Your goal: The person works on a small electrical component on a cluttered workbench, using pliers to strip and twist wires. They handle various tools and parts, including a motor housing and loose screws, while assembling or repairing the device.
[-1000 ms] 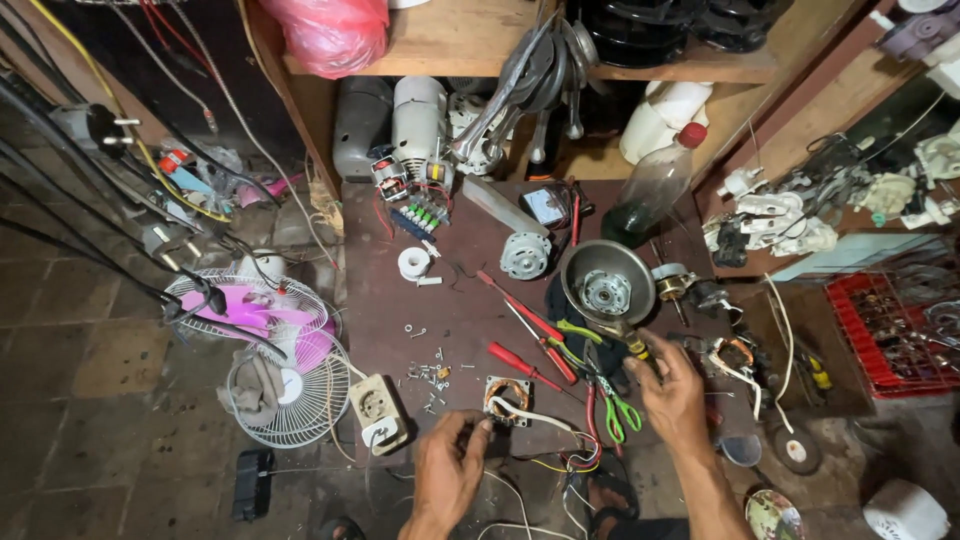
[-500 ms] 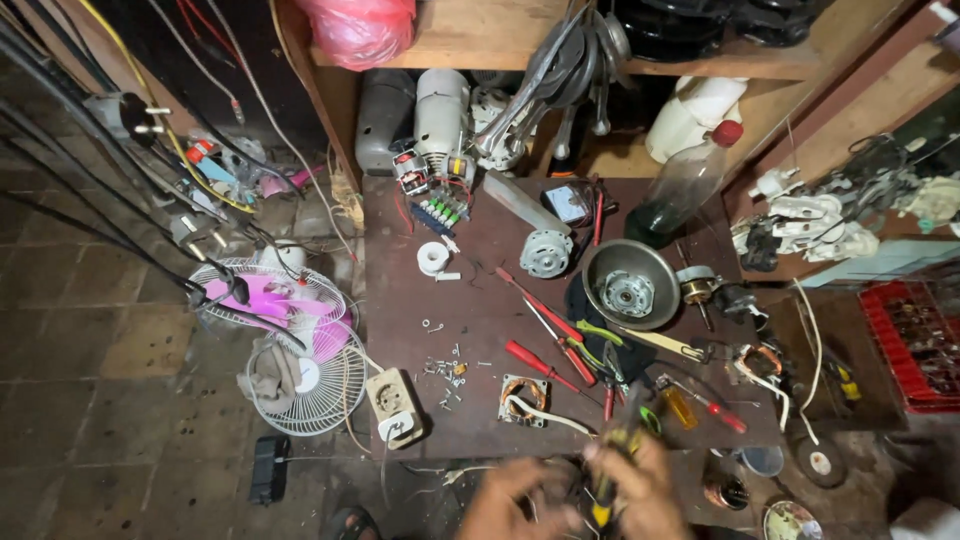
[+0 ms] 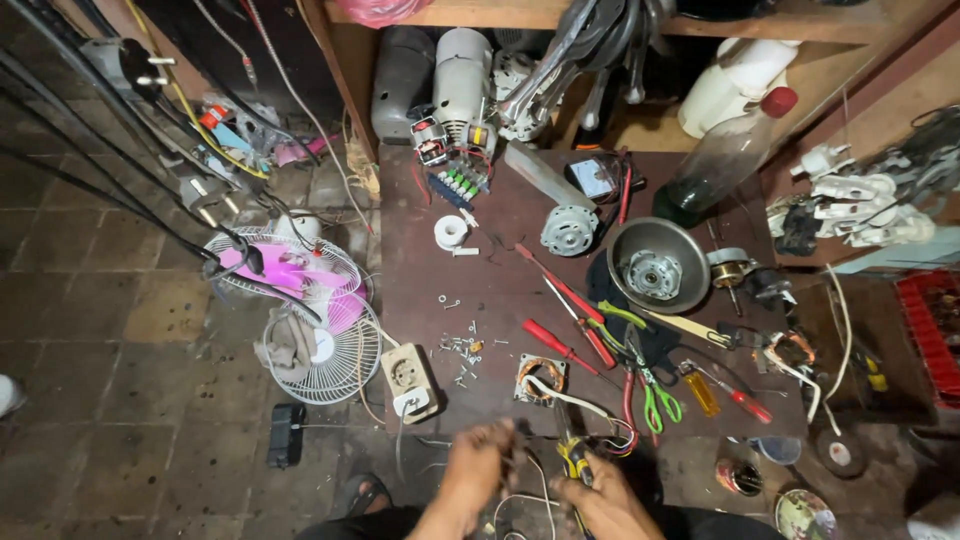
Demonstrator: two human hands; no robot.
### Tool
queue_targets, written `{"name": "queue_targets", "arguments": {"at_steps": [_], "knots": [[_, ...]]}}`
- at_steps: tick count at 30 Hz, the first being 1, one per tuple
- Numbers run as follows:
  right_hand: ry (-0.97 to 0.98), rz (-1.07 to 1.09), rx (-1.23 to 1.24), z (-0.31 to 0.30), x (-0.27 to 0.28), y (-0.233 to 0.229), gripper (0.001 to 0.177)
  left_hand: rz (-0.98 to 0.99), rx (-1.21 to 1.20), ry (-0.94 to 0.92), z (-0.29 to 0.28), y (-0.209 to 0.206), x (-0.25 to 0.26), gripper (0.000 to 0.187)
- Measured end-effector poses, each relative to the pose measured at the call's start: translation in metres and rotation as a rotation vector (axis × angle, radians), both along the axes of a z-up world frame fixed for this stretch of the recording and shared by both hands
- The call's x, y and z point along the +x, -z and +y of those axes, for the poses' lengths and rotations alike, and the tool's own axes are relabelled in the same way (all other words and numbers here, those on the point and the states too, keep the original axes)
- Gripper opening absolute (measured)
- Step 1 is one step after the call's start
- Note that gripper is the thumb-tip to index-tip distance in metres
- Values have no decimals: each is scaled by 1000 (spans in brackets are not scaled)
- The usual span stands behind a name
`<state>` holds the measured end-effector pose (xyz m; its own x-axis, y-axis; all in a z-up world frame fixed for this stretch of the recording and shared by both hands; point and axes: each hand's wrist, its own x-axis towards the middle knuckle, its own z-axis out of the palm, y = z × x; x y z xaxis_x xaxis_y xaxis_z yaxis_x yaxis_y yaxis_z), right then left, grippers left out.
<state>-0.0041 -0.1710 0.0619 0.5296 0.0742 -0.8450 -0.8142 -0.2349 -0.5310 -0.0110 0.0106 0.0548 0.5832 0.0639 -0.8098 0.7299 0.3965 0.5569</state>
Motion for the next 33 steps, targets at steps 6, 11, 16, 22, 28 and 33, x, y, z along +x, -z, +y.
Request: {"name": "queue_targets", "arguments": {"at_steps": [6, 11, 16, 22, 28, 33], "knots": [[-226, 218, -140, 33, 20, -59, 25, 118, -90, -113, 6, -22, 28, 27], [-218, 227, -175, 37, 25, -45, 24, 78, -112, -143, 5, 0, 30, 28], [-232, 227, -204, 41, 32, -47, 34, 58, -108, -172, 3, 26, 35, 28], [-370, 206, -151, 33, 34, -21, 37, -41, -53, -85, 2, 38, 32, 31], [-453, 76, -329, 37, 26, -22, 32, -44, -11, -81, 2, 13, 34, 25], [-584, -204, -400, 21, 13, 45, 40, 21, 1, -41, 2, -7, 37, 19]]}}
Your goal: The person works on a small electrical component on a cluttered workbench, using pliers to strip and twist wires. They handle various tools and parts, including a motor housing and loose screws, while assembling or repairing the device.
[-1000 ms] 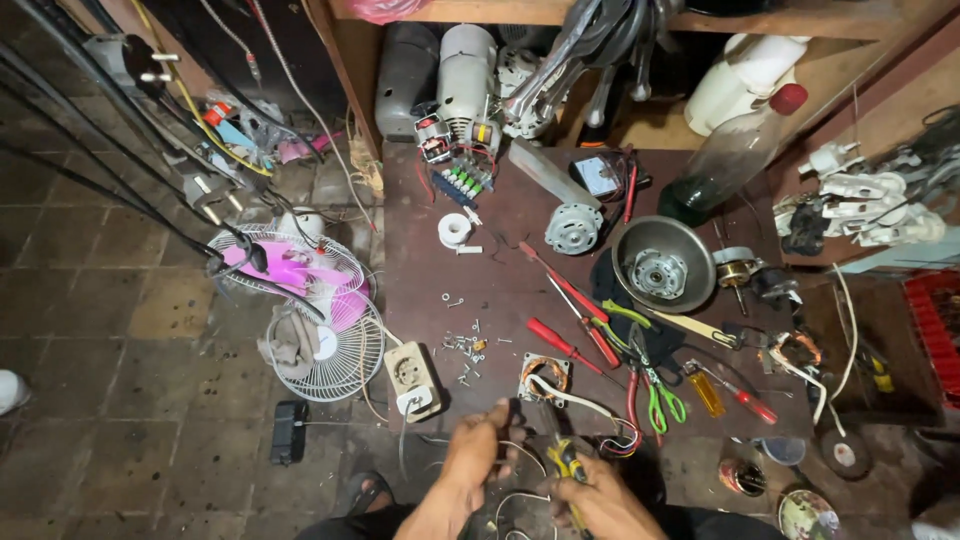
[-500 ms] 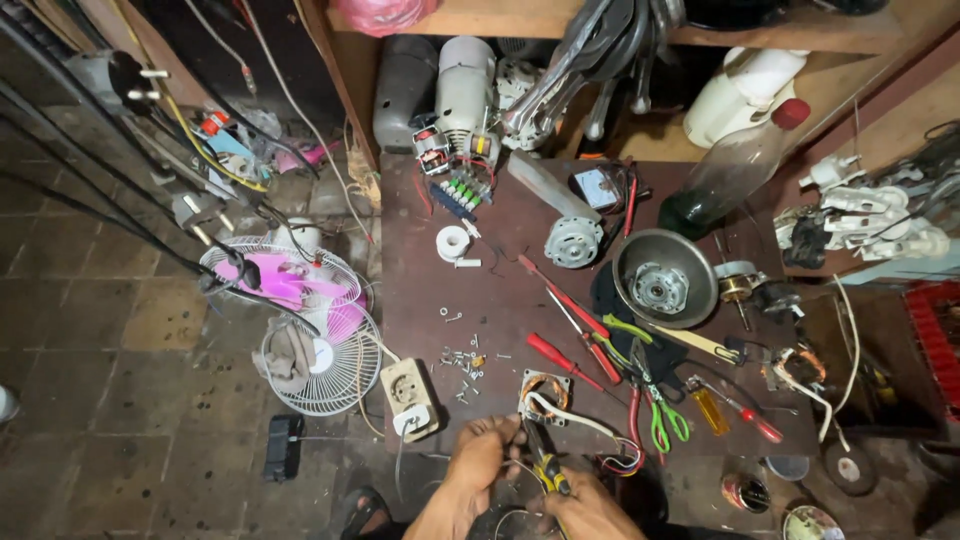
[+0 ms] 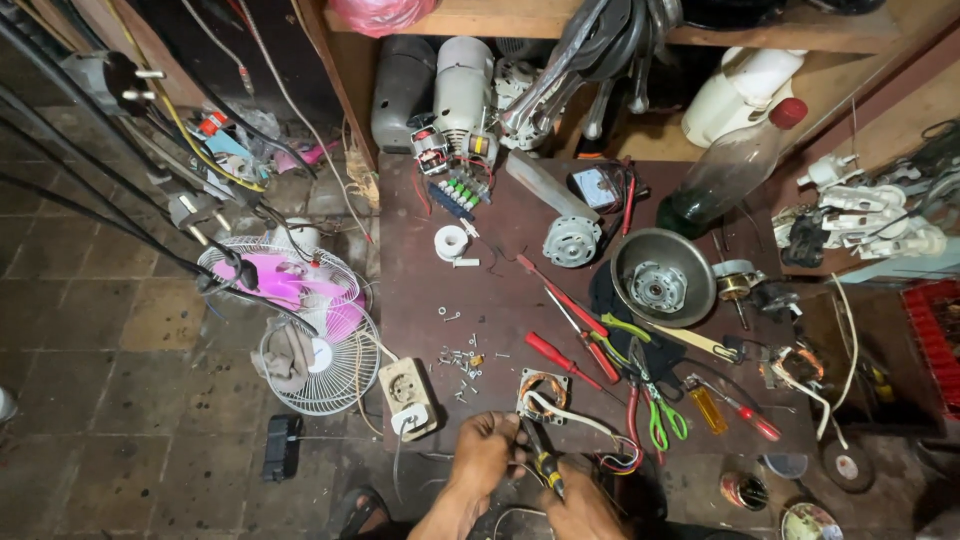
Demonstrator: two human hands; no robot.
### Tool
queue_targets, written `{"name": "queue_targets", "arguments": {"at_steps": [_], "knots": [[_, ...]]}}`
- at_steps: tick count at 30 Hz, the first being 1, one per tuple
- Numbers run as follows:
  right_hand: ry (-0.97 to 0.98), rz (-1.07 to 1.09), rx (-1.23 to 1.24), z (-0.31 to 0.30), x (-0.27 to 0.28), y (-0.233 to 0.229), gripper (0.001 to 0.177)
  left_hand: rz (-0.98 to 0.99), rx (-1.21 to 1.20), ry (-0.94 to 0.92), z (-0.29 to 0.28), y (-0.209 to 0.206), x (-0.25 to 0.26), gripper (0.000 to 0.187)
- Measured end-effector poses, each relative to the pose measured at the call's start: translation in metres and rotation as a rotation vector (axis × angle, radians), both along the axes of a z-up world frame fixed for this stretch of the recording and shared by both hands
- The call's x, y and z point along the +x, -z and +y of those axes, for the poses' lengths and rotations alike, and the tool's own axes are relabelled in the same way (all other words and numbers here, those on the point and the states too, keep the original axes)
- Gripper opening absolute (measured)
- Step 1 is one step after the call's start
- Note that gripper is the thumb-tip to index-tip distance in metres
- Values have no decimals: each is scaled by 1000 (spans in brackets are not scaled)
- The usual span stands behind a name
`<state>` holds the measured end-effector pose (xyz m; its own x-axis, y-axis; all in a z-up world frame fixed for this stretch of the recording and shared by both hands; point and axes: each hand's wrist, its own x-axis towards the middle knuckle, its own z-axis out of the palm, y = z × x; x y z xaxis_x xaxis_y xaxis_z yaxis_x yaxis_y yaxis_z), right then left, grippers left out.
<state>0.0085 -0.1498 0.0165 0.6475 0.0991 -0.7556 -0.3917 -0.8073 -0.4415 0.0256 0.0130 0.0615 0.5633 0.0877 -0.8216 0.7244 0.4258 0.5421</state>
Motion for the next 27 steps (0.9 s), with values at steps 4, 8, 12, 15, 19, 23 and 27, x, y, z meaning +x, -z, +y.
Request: {"name": "queue_targets", "arguments": {"at_steps": [4, 8, 12, 15, 19, 23, 27], "knots": [[-61, -79, -36, -10, -8, 45, 35, -13, 8, -6, -5, 15, -1, 26], [153, 74, 50, 9, -3, -9, 31, -8, -39, -71, -8, 23, 0, 26], [414, 269, 137, 27, 2, -57, 34, -7, -79, -137, -8, 37, 1, 21], [578, 328, 273, 27, -1, -49, 22, -46, -99, -158, -8, 42, -1, 21], [640, 422, 308, 26, 1, -49, 14, -35, -106, -166, -8, 35, 0, 25], [714, 490, 431, 23, 4, -58, 9, 12, -93, -110, -5, 31, 1, 29], [733, 486, 559, 16, 2, -42, 17, -38, -125, -107, -4, 40, 0, 26]]}}
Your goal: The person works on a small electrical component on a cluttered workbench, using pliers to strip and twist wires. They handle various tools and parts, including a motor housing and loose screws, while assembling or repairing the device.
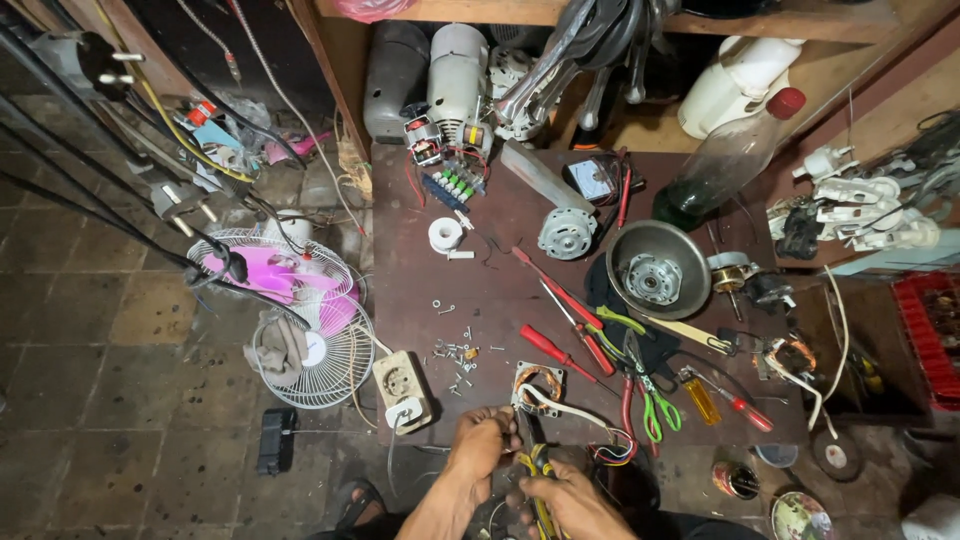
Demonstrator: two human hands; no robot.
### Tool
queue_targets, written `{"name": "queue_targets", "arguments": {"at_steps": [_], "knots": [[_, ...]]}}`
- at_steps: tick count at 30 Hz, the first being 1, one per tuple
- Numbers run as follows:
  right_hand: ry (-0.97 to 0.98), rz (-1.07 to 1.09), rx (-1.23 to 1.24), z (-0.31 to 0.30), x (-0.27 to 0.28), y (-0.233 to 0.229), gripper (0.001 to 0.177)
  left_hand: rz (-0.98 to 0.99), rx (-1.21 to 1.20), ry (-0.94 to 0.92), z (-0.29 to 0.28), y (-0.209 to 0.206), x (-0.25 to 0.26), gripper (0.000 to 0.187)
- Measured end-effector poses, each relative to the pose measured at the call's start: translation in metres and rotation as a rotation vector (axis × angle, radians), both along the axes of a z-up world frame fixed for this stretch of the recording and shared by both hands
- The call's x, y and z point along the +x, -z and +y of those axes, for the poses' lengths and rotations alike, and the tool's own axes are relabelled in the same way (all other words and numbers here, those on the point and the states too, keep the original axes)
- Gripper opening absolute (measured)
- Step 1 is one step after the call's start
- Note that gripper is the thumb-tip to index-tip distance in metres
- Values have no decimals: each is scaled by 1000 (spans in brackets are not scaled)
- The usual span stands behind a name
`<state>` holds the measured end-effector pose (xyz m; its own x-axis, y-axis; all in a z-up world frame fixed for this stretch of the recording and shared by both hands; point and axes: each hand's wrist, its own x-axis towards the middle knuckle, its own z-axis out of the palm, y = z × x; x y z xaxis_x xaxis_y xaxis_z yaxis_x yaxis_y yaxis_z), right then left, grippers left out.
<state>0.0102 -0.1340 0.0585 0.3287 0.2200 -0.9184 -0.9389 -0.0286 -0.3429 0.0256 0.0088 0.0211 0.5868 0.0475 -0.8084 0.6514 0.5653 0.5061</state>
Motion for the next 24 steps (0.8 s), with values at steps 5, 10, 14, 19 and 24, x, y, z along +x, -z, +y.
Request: {"name": "queue_targets", "arguments": {"at_steps": [5, 10, 14, 19, 24], "knots": [[-445, -241, -384, -4, -4, 20, 33, 7, 92, 45, -3, -15, 3, 27], [-725, -475, -585, -12, -9, 52, 34, -42, 129, 38, -7, -10, 4, 27], [-536, -310, -514, 4, -5, 12, 28, 19, 98, 38, -7, -14, 2, 21], [-315, -73, -384, 15, 1, -23, 14, 29, 124, 34, -5, -21, 4, 22], [60, -51, -69, 6, -10, 16, 4, 62, 119, 81, -1, -27, 4, 28]]}}
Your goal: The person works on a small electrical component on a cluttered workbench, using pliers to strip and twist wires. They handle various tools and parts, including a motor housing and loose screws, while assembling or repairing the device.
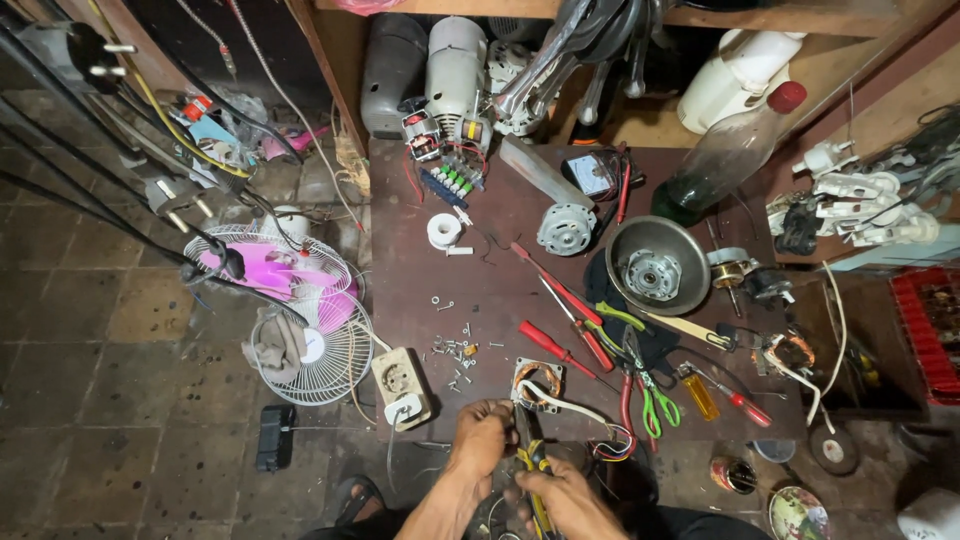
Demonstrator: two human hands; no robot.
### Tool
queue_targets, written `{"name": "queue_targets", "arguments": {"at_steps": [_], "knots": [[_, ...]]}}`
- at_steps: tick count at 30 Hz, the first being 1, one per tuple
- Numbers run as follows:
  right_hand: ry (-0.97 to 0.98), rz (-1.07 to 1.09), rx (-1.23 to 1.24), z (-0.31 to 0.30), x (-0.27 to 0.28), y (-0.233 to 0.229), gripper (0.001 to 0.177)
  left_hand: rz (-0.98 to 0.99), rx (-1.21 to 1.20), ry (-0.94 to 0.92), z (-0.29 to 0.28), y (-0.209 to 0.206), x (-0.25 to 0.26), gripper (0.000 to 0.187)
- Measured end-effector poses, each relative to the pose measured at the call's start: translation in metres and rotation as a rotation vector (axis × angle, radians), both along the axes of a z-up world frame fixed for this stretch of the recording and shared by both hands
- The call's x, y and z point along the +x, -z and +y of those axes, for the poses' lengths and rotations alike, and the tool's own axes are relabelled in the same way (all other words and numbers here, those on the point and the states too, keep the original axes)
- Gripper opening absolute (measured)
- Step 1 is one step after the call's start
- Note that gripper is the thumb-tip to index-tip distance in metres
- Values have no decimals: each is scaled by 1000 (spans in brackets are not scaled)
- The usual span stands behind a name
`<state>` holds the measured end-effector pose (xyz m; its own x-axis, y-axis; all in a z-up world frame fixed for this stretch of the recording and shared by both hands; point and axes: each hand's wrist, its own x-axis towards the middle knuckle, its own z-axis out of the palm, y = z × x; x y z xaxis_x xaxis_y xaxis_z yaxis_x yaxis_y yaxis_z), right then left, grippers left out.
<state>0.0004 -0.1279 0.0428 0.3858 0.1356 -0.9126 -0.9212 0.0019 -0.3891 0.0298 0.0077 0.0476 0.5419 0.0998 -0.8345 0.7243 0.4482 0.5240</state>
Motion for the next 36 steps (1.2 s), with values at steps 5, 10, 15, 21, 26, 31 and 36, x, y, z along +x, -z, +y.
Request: {"name": "queue_targets", "arguments": {"at_steps": [5, 10, 15, 21, 26, 31, 36], "knots": [[-125, 86, -18, 0, 14, -54, 14, 2, -39, -4, 4, 6, 0, 23], [-480, -90, -171, -56, 11, -58, 55, -13, 21, 98, 8, 3, 0, 13], [-465, -432, -636, -120, 51, -62, 45, -57, 50, 117, 9, -7, -2, 16], [-512, -761, -1213, -172, 97, 7, 54, -160, 230, 165, 11, 15, -7, 9], [-605, -739, -1247, -170, 118, 16, 59, -146, 299, 188, 12, 9, -2, 8], [-617, -702, -1188, -185, 140, 27, 70, -208, 317, 158, 13, 39, -6, 8], [-628, -1419, -1222, -209, 176, 67, 50, -336, 500, 218, 11, 49, -10, 17]]}}
